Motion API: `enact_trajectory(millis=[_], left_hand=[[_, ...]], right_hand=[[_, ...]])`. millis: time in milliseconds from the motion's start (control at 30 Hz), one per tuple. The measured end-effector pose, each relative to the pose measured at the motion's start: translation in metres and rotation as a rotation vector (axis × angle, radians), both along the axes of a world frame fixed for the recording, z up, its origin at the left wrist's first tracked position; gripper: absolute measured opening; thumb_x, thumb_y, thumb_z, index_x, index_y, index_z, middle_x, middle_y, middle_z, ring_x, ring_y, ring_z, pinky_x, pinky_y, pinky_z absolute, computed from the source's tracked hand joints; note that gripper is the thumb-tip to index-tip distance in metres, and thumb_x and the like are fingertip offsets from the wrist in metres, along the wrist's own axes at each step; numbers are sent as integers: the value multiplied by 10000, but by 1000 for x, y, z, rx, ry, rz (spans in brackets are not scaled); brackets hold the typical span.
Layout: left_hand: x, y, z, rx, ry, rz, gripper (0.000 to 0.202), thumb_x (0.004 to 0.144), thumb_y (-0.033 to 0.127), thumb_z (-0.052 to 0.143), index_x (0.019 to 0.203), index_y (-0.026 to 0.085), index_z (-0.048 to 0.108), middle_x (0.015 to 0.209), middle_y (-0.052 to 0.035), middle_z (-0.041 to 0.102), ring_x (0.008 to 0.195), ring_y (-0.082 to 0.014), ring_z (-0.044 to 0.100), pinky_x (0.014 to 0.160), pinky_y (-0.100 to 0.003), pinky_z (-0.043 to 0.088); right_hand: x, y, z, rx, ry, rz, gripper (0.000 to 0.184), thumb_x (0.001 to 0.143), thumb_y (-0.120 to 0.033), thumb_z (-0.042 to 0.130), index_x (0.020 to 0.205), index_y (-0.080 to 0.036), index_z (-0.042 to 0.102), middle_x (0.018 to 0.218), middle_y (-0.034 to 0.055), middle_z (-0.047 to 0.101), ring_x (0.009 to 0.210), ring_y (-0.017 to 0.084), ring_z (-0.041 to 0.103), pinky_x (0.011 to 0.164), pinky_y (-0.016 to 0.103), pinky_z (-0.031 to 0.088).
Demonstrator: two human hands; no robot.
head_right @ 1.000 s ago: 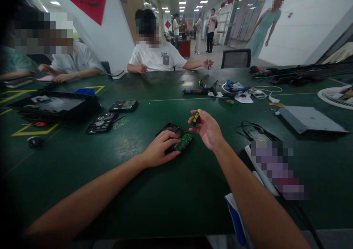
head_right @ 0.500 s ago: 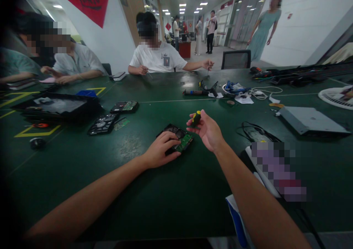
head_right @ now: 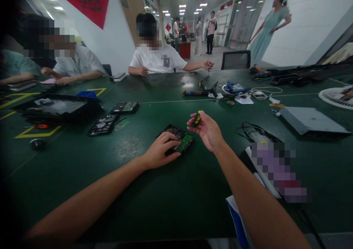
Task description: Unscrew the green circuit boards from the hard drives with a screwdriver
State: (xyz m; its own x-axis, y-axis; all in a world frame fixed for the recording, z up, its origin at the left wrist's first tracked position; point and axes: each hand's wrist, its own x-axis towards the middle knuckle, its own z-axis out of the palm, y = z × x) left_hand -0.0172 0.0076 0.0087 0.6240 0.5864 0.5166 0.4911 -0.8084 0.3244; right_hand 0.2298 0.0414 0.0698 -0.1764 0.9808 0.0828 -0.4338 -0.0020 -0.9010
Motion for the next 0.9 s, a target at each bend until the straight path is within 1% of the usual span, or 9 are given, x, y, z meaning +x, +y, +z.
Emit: enact_trajectory(millis=[67, 133, 333, 467, 533, 600, 733, 800, 900], left_hand=[[0, 0, 0, -5, 4, 1, 391, 974, 437, 708, 1309, 240, 675, 1249, -131, 642, 1207, -312, 600, 1038, -533, 528], [0, 0, 1, -3, 6, 0, 394, 977, 447, 704, 1312, 242, 673, 1247, -127, 641, 1206, -311, 600, 1036, -532, 530], [0, 1, 0, 5, 6, -2, 401, 983, 460, 700, 1305, 224, 669, 1244, -131, 640, 1203, -308, 599, 1037, -522, 529], [0, 0, 0, -12, 3, 10, 416, 975, 464, 707, 1313, 228, 651, 1258, -132, 638, 1218, -315, 596, 1038, -529, 533], [0, 0, 1, -13, 6, 14, 426, 974, 460, 707, 1320, 221, 640, 1265, -134, 635, 1226, -316, 593, 1043, -527, 532], [0, -1, 1, -14, 10, 17, 433, 971, 453, 712, 1324, 215, 632, 1264, -136, 635, 1227, -315, 591, 1050, -526, 531], [0, -1, 1, 0, 14, 25, 433, 962, 441, 723, 1315, 209, 632, 1262, -138, 634, 1225, -318, 588, 1056, -528, 525], [0, -1, 0, 8, 12, 28, 433, 959, 442, 724, 1308, 203, 634, 1262, -140, 632, 1231, -320, 584, 1055, -524, 525], [1, 0, -1, 12, 6, 34, 428, 956, 450, 726, 1298, 208, 638, 1256, -138, 634, 1230, -320, 587, 1052, -524, 527]], right_hand=[[0, 0, 0, -3, -3, -1, 499, 902, -734, 653, 984, -257, 774, 936, 63, 755, 955, 240, 722, 881, 407, 620], [0, 0, 0, -6, -9, 3, 501, 893, -743, 661, 974, -263, 777, 934, 64, 755, 952, 245, 721, 875, 411, 623], [0, 0, -1, 10, -10, 20, 432, 919, -657, 691, 992, -244, 795, 941, 58, 739, 927, 214, 702, 790, 347, 606], [1, 0, -3, 65, -56, -38, 348, 922, -575, 725, 1080, -273, 793, 930, 41, 731, 902, 199, 678, 683, 299, 568], [2, 1, -3, 85, -63, -61, 305, 917, -543, 739, 1046, -272, 798, 926, 37, 732, 883, 191, 671, 652, 286, 551], [3, 1, -4, 87, -59, -54, 287, 922, -529, 738, 1017, -265, 798, 938, 41, 744, 891, 192, 682, 646, 283, 549], [3, 1, -5, 74, -61, -15, 322, 929, -549, 725, 1029, -248, 783, 1021, 67, 776, 969, 226, 725, 556, 256, 508], [3, 1, -5, 74, -58, -11, 346, 921, -567, 731, 1031, -242, 778, 1015, 71, 782, 967, 231, 733, 587, 270, 542], [1, 1, -4, 65, -25, -11, 401, 925, -615, 704, 1019, -233, 782, 960, 69, 777, 923, 221, 730, 709, 319, 609]])
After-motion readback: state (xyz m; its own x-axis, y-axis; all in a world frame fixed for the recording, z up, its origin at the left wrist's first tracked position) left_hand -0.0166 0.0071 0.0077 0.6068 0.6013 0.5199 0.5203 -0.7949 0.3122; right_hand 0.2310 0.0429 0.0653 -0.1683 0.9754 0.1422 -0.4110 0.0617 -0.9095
